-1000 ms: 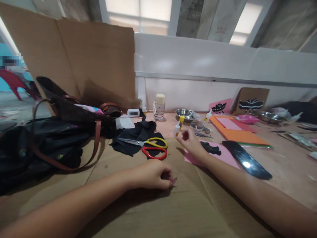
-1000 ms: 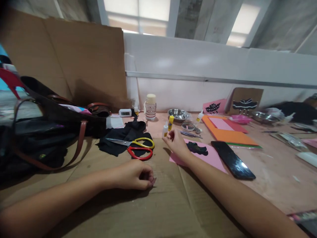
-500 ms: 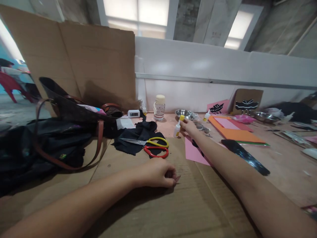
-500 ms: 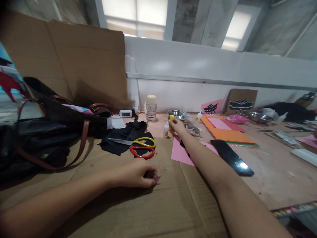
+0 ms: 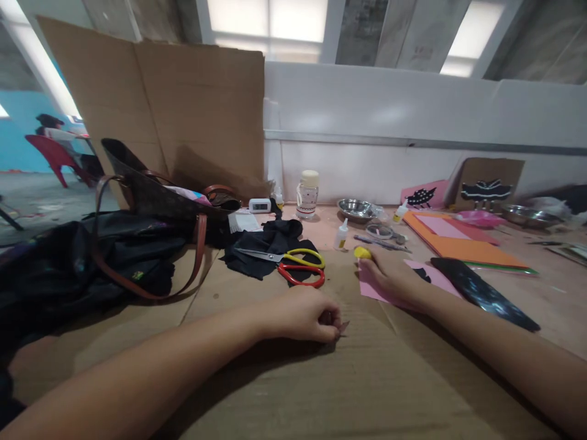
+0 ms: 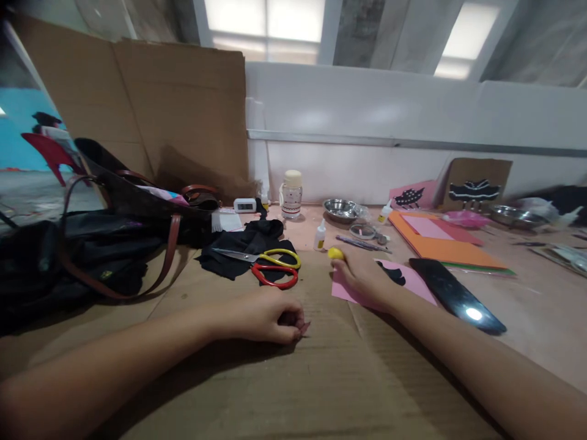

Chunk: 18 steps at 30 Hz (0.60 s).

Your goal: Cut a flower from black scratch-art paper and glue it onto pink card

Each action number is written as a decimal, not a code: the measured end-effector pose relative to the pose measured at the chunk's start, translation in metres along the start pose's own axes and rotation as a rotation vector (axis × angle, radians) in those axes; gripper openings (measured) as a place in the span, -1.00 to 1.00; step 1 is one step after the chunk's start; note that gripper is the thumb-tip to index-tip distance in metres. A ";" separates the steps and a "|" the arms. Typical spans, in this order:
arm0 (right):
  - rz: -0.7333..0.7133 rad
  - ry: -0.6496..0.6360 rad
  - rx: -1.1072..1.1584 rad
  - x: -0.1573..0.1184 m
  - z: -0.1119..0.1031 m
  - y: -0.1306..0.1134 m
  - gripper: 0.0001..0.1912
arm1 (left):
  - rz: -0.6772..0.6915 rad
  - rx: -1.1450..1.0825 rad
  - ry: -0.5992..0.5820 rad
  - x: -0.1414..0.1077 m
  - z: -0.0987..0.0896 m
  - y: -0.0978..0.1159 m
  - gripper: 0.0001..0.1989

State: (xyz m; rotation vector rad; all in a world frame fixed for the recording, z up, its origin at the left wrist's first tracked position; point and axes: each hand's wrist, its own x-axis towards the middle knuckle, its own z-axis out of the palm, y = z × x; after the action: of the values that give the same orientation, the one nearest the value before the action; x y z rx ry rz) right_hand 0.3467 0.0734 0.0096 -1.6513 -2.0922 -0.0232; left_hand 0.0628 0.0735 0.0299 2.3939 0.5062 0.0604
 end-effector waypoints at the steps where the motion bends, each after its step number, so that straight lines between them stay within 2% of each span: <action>1: -0.029 -0.042 -0.023 -0.004 0.003 -0.006 -0.76 | -0.004 -0.001 -0.003 0.000 0.000 0.000 -0.93; 6: -0.060 -0.149 -0.141 -0.009 0.008 -0.019 -0.75 | -0.022 0.012 -0.007 0.001 0.001 0.000 -0.91; 13: -0.087 -0.170 -0.238 -0.011 0.007 -0.020 -0.74 | -0.029 0.010 -0.022 0.002 0.002 0.000 -0.89; 18: -0.160 -0.141 -0.234 -0.004 0.014 -0.022 -0.93 | -0.019 0.001 -0.019 0.002 0.003 -0.002 -0.87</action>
State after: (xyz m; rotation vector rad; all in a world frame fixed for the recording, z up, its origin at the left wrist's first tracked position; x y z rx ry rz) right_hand 0.3222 0.0682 0.0017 -1.6528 -2.4021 -0.2168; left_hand 0.0646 0.0736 0.0261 2.3883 0.5195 0.0288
